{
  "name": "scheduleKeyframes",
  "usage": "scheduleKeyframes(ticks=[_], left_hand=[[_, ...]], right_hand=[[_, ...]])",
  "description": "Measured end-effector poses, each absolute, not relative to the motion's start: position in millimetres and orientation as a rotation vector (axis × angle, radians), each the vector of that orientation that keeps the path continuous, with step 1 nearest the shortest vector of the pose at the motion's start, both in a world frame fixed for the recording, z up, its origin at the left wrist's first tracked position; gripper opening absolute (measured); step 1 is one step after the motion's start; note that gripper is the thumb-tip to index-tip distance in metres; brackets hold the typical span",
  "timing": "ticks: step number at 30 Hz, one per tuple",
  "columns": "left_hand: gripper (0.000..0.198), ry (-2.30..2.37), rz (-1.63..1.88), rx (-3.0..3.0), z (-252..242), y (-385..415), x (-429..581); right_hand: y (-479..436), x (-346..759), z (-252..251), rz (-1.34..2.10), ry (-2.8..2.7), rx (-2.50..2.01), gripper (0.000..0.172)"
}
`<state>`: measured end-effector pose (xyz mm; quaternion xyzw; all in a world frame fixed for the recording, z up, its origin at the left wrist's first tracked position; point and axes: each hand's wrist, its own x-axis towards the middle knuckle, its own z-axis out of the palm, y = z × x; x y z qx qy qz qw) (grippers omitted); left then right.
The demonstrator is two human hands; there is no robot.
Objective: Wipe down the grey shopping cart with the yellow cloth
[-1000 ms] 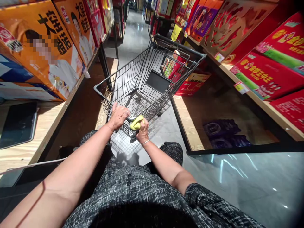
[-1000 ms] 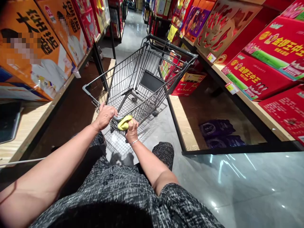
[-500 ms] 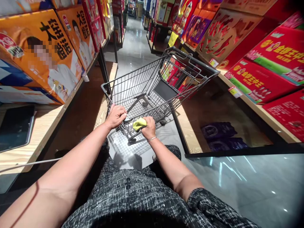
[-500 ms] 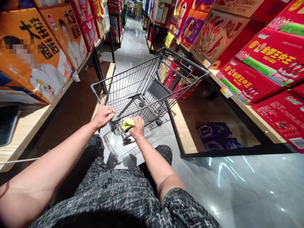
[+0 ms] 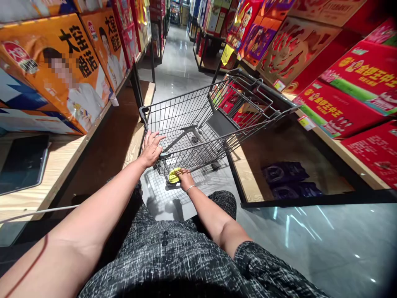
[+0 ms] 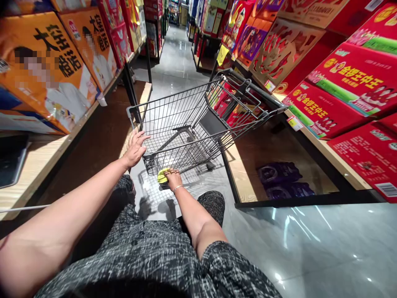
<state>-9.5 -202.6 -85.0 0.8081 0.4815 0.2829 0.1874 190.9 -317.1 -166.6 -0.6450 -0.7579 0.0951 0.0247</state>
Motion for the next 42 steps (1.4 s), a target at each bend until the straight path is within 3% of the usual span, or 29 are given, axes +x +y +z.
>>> scheduleKeyframes(ticks=[4, 10, 19, 24, 27, 31, 35, 39, 42], left_hand=[[0.055, 1.303, 0.789, 2.299, -86.9, -197.1, -13.1], [0.057, 1.255, 0.747, 2.251, -90.6, -187.6, -17.0], [0.062, 1.223, 0.621, 2.260, -86.8, -168.2, -41.4], [0.064, 1.276, 0.545, 2.240, -69.3, -163.4, -50.1], [0.063, 1.486, 0.519, 2.229, -51.5, -176.6, -38.7], [0.053, 1.524, 0.627, 2.279, -33.5, -211.7, -6.4], [0.070, 1.494, 0.558, 2.220, -33.8, -239.3, 15.6], [0.088, 1.439, 0.572, 2.282, -42.2, -242.1, 8.8], [0.096, 1.364, 0.581, 2.300, -44.0, -237.1, -4.5]], right_hand=[[-318.1, 187.7, -122.5, 0.257, -2.373, -1.826, 0.055], [-295.5, 188.7, -43.9, -0.078, -2.334, -1.530, 0.047], [-265.1, 280.2, -9.3, -0.122, -2.279, -1.886, 0.052], [-244.7, 368.2, 14.3, -0.190, -1.938, -2.234, 0.040], [-240.5, 381.0, 15.6, -0.250, -1.699, -2.381, 0.042], [-254.0, 320.5, -2.4, -0.317, -1.735, -2.337, 0.052], [-276.2, 227.2, -27.5, -0.160, -2.092, -1.961, 0.070], [-287.5, 179.9, -38.4, -0.024, -2.350, -1.652, 0.056], [-286.9, 176.6, -42.1, -0.025, -2.434, -1.581, 0.062]])
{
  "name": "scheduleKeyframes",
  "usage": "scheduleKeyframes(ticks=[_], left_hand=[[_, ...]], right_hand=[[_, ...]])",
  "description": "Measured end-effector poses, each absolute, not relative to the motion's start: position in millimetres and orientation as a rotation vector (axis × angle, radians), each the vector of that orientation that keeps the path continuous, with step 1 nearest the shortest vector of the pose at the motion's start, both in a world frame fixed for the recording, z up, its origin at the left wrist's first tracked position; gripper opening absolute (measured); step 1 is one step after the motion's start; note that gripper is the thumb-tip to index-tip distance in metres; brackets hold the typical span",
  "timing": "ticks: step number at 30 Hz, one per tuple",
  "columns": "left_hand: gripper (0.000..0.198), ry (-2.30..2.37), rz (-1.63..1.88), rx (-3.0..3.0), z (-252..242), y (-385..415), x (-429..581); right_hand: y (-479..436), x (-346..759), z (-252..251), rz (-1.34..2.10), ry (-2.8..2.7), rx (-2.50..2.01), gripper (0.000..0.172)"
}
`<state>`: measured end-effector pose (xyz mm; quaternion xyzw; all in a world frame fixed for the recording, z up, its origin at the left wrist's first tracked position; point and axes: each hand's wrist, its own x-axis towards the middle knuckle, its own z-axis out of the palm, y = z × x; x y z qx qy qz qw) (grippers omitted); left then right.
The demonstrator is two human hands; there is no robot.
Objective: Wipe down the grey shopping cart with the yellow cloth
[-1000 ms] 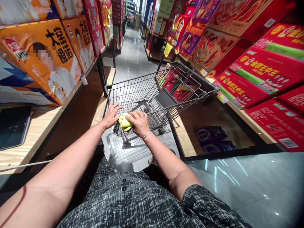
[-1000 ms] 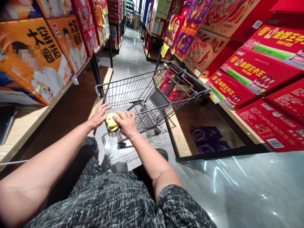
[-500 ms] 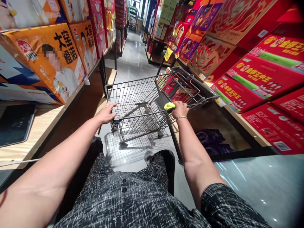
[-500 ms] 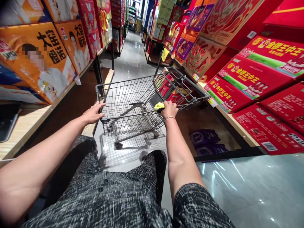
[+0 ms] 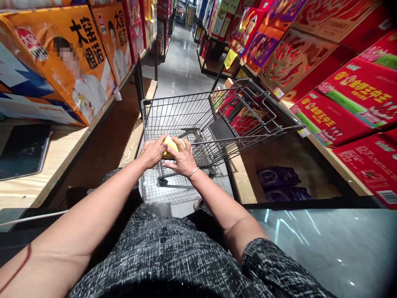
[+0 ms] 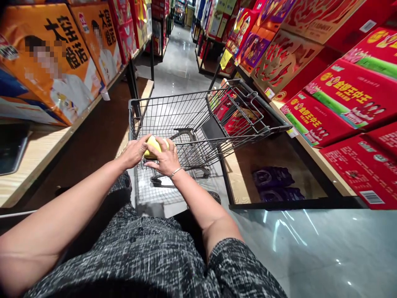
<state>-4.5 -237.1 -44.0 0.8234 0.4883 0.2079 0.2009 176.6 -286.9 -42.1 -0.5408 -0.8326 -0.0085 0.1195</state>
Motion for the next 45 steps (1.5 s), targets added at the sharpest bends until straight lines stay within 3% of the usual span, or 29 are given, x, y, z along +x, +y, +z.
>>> scheduleKeyframes(ticks=[6, 15, 21, 26, 29, 36, 39, 42, 45], left_hand=[[0.112, 1.313, 0.614, 2.231, -41.2, -231.2, -22.9], [0.085, 1.241, 0.601, 2.249, -44.7, -219.6, -38.1], [0.060, 1.384, 0.449, 2.371, -39.3, -211.8, -47.4], [0.058, 1.436, 0.413, 2.450, -38.7, -206.2, -56.3], [0.054, 1.480, 0.417, 2.436, -37.6, -205.1, -51.4], [0.045, 1.412, 0.535, 2.421, -41.5, -217.7, -19.4], [0.043, 1.404, 0.548, 2.416, -44.9, -217.3, -20.8], [0.041, 1.404, 0.526, 2.400, -45.5, -213.2, -26.2], [0.040, 1.428, 0.540, 2.402, -45.1, -209.2, -30.0]], right_hand=[[-273.0, 170.7, -91.9, -0.135, -2.351, -1.508, 0.049], [-287.3, 164.8, -209.1, 0.320, -2.625, -1.684, 0.035], [-279.3, 176.8, -183.1, 0.156, -2.621, -1.646, 0.034], [-272.8, 218.9, -115.8, -0.301, -2.229, -1.562, 0.030], [-274.2, 235.5, -100.6, -0.464, -2.040, -1.555, 0.031], [-283.9, 191.2, -176.9, -0.221, -2.396, -1.661, 0.036], [-289.3, 176.7, -205.7, -0.116, -2.548, -1.642, 0.028], [-289.3, 177.4, -209.3, -0.082, -2.567, -1.620, 0.023], [-285.2, 192.1, -187.6, -0.104, -2.550, -1.601, 0.031]])
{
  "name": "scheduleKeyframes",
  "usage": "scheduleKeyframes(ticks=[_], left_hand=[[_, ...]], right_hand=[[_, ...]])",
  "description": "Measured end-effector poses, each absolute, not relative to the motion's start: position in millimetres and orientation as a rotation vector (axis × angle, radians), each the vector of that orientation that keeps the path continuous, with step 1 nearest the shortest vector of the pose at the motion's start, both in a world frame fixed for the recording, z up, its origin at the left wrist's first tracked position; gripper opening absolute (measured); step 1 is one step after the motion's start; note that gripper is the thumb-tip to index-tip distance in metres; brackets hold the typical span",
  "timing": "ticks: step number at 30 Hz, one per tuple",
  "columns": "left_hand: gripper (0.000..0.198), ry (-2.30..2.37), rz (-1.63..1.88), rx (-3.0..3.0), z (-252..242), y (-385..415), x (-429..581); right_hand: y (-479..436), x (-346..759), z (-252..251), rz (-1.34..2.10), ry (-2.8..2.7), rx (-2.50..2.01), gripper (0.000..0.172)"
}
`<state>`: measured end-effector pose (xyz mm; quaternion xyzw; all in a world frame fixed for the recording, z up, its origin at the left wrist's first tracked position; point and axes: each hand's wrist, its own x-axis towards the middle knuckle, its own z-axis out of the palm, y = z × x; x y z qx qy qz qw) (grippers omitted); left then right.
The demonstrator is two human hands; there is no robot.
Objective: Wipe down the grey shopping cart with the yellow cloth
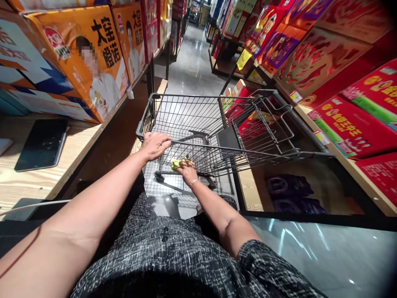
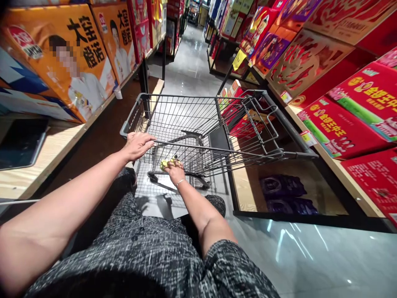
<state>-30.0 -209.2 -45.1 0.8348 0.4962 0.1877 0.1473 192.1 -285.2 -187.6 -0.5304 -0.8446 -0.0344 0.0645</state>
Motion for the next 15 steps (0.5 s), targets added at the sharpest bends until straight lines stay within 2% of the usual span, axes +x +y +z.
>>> scheduleKeyframes(ticks=[9, 15], left_hand=[[0.037, 1.473, 0.502, 2.410, -44.1, -196.2, -46.3], [0.039, 1.517, 0.378, 2.447, -34.3, -202.7, -22.6]], right_hand=[[-311.1, 315.4, -65.9, -0.598, -1.897, -1.686, 0.038], [-317.7, 311.4, -54.0, -0.569, -1.773, -1.731, 0.049]])
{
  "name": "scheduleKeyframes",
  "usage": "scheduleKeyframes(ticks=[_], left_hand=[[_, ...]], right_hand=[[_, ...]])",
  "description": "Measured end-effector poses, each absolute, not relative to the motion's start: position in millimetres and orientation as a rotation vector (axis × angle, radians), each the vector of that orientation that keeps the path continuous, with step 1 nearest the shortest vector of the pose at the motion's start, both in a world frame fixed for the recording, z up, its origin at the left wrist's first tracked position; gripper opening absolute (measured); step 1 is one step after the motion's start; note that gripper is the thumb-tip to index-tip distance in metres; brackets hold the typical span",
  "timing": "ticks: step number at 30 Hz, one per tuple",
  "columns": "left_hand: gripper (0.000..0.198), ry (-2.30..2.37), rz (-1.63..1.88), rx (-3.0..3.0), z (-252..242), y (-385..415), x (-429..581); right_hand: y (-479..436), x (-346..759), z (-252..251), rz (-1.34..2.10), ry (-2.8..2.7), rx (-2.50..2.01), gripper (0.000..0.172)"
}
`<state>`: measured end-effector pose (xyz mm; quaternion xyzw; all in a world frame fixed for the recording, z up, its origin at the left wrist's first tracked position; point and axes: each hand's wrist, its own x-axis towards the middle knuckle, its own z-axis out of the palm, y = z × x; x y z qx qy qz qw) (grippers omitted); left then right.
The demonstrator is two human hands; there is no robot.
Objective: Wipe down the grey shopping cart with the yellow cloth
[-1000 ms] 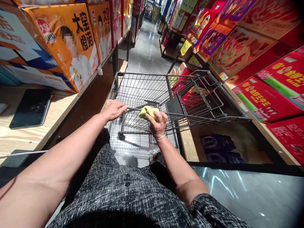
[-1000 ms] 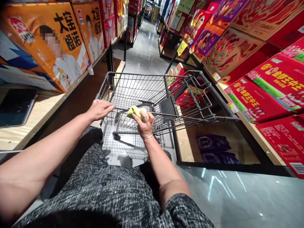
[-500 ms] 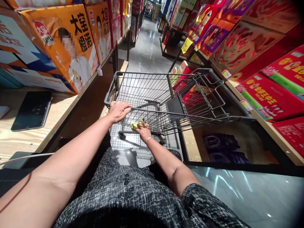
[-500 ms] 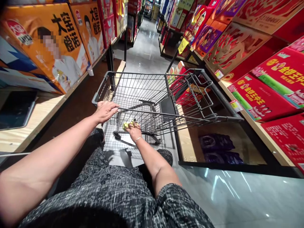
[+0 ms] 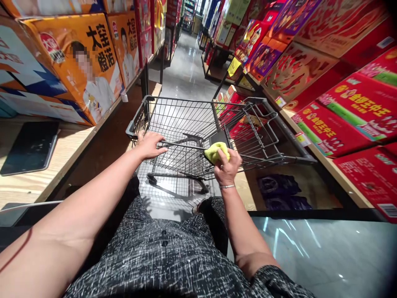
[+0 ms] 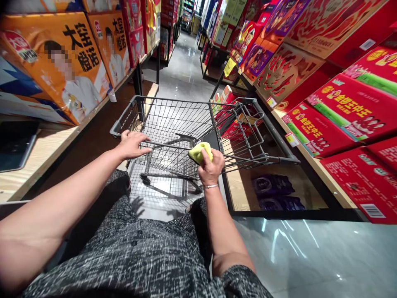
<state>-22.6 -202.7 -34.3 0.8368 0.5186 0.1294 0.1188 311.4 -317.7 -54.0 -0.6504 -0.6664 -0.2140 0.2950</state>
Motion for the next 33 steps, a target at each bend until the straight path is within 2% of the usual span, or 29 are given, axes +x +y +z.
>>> scheduleKeyframes(ticks=[4, 10, 15, 21, 24, 26, 30, 33], left_hand=[[0.053, 1.409, 0.402, 2.552, -37.2, -216.1, -1.0], [0.056, 1.397, 0.531, 2.601, -51.0, -214.6, -6.7], [0.039, 1.457, 0.552, 2.570, -52.8, -204.4, -19.3], [0.032, 1.524, 0.521, 2.547, -50.1, -198.2, -25.2], [0.034, 1.592, 0.525, 2.506, -43.7, -202.2, -12.4], [0.042, 1.563, 0.542, 2.518, -38.1, -208.3, 3.7], [0.062, 1.295, 0.463, 2.598, -31.0, -220.9, 37.3], [0.059, 1.198, 0.426, 2.608, -30.8, -223.2, 46.9]], right_hand=[[-299.5, 232.3, -47.6, -0.343, -1.971, -1.793, 0.057], [-275.3, 160.1, -22.6, -0.231, -2.282, -1.714, 0.043], [-285.2, 229.4, -10.2, -0.264, -2.242, -1.771, 0.040], [-333.8, 369.0, 9.5, -0.523, -1.929, -2.040, 0.037], [-350.1, 405.3, 11.4, -0.676, -1.723, -2.120, 0.036], [-349.5, 406.3, 6.2, -0.692, -1.623, -2.124, 0.040], [-328.6, 355.2, -8.5, -0.499, -1.756, -2.029, 0.048], [-312.8, 298.1, -15.8, -0.393, -1.920, -1.937, 0.052]])
